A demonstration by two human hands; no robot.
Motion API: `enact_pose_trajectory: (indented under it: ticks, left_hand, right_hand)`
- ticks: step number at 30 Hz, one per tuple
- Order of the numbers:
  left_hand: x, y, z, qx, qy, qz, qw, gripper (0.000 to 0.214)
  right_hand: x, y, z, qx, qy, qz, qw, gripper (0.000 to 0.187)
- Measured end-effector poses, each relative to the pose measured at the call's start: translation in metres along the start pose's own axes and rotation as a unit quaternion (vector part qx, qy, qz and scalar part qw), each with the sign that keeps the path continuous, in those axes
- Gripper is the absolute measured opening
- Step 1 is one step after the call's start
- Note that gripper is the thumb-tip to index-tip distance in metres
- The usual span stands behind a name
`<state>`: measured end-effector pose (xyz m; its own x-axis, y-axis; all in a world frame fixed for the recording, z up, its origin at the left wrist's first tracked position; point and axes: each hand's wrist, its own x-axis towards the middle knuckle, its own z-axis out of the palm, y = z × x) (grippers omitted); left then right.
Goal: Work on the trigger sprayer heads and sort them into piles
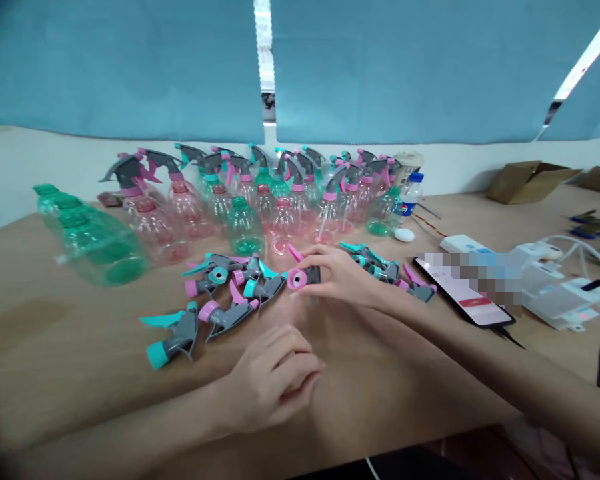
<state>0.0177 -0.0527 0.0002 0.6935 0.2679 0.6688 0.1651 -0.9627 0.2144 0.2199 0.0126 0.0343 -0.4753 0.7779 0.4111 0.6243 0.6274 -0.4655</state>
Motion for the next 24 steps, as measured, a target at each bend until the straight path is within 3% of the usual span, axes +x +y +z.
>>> enact_pose_trajectory:
  ticks: [3, 7, 13, 18, 22, 24]
  left_hand:
    - [-0.006, 0.0, -0.004, 0.026, -0.038, 0.002, 0.999, 0.014]
    - [-0.006, -0.003, -0.003, 0.029, -0.07, -0.037, 0.996, 0.017]
    - [-0.006, -0.005, -0.001, 0.048, -0.114, -0.105, 0.987, 0.014]
    - [-0.007, -0.006, 0.0, 0.051, -0.129, -0.107, 0.985, 0.012]
    - [-0.007, -0.006, -0.001, 0.05, -0.107, -0.124, 0.985, 0.009]
    - [-0.007, -0.006, -0.002, 0.044, -0.108, -0.14, 0.983, 0.006]
  right_hand:
    - [0.038, -0.022, 0.005, -0.038, -0.038, -0.051, 0.997, 0.033]
    - [0.081, -0.051, 0.031, -0.051, -0.097, -0.076, 0.991, 0.038]
    - [0.097, -0.086, 0.06, -0.078, -0.174, -0.045, 0.981, 0.057]
    - [0.084, -0.082, 0.043, -0.068, -0.141, -0.062, 0.986, 0.047]
    - [0.063, -0.057, 0.012, -0.094, -0.14, -0.068, 0.983, 0.042]
    - [0.048, -0.04, -0.007, -0.113, -0.127, -0.031, 0.985, 0.047]
